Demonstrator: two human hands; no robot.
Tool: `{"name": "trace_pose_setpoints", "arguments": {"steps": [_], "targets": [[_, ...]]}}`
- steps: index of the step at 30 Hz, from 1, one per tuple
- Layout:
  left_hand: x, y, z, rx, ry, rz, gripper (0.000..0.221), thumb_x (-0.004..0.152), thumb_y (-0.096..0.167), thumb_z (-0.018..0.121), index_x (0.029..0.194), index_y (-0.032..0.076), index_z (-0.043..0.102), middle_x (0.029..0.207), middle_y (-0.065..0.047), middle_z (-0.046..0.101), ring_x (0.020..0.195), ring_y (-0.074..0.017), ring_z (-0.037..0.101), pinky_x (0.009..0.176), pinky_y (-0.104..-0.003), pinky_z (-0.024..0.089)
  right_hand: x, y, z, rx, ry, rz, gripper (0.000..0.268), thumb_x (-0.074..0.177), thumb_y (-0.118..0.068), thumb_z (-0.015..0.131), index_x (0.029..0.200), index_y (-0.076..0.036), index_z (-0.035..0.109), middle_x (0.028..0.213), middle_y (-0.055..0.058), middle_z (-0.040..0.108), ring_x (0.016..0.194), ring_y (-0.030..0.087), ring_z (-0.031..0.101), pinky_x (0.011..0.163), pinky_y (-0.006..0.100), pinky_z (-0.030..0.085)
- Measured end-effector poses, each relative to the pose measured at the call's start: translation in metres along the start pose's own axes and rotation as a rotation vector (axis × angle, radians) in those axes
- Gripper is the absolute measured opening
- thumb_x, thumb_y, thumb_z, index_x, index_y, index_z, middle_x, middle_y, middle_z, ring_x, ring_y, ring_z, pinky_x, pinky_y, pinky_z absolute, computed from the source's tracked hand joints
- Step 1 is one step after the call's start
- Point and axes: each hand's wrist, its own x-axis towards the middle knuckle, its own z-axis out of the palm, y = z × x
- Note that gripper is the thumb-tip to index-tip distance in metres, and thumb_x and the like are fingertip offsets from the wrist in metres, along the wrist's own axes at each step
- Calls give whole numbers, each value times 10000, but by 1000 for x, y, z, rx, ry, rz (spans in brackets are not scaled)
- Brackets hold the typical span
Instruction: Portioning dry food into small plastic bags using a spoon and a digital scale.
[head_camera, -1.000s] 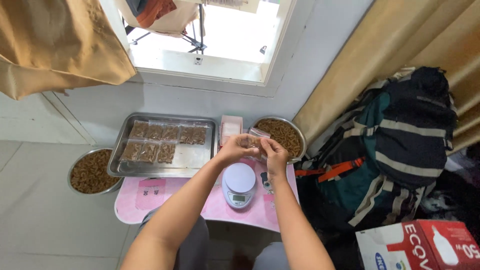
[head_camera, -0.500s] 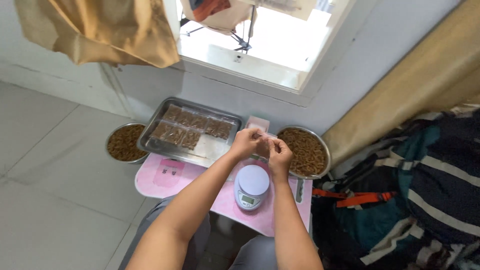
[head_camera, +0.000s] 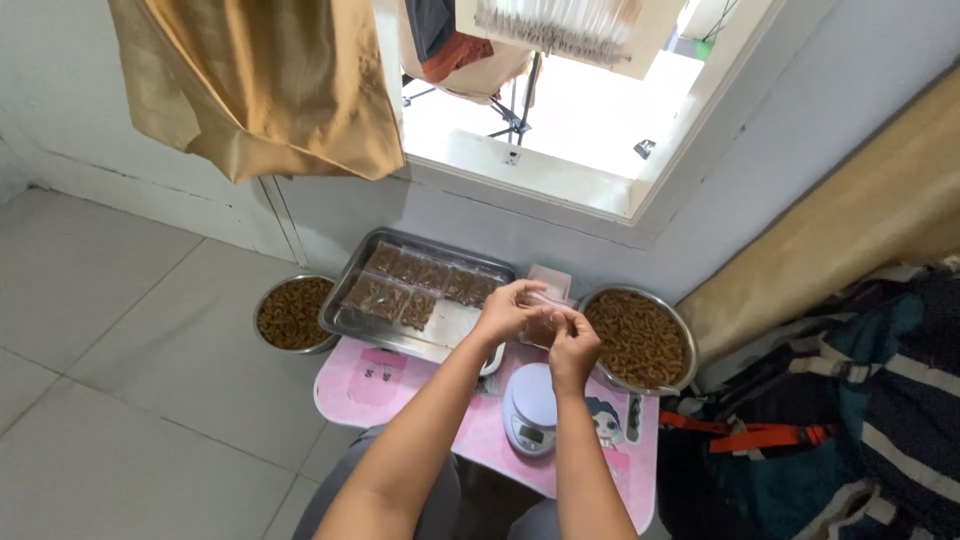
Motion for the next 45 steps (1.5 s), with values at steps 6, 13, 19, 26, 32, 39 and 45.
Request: {"name": "trace_pose_setpoints", "arguments": {"steps": [6,13,19,26,32,39,45], "targets": [[23,-22,-10,-278,-150,-50,157,839,235,826,977,164,801,793,5,769,707,-67,664,603,-188,532,5,-6,11,140,4,26,43,961,-124,767,949,-95,798,737,32,742,717,77,620,711,276,549],[47,-34,-17,-99,-140,-10,123,816,264,852,921,208,822,763,14,766,735,-100,712,641,-280,578,12,-21,29,160,-114,210,115,889,-184,841,992,-133,838,798,17,777,729,67,630,720,247,541],[47,-22,-33,-102,-63,-58,65,818,255,828,871,218,821,732,-12,768,701,-128,731,607,-273,606,27,-5,55,333,-124,309,119,853,-91,856,967,-75,825,818,18,785,762,40,638,752,232,545],[56,-37,-21,-104,22,-61,79,860,315,809,892,244,827,747,-22,761,757,-146,721,680,-316,583,29,-8,57,230,-79,386,91,879,-162,851,941,-105,818,745,12,739,720,55,632,685,211,519],[46,-35,-28,-8,39,9,119,891,360,789,923,249,820,776,-50,759,822,-225,734,735,-363,569,32,-3,54,157,-162,392,150,836,-219,894,935,-121,839,732,20,753,708,51,591,676,229,495],[32,-10,-32,-187,74,-48,148,844,334,854,965,259,816,852,-16,788,796,-160,738,650,-332,631,38,16,56,382,-139,387,180,849,-238,870,910,-78,814,745,31,750,720,67,666,781,217,559],[20,-6,-30,-448,76,-18,226,887,213,823,1085,126,756,907,-54,772,846,-125,658,698,-289,576,40,21,57,370,-143,330,160,880,-211,844,924,-61,811,736,39,747,728,64,663,794,239,583]]}}
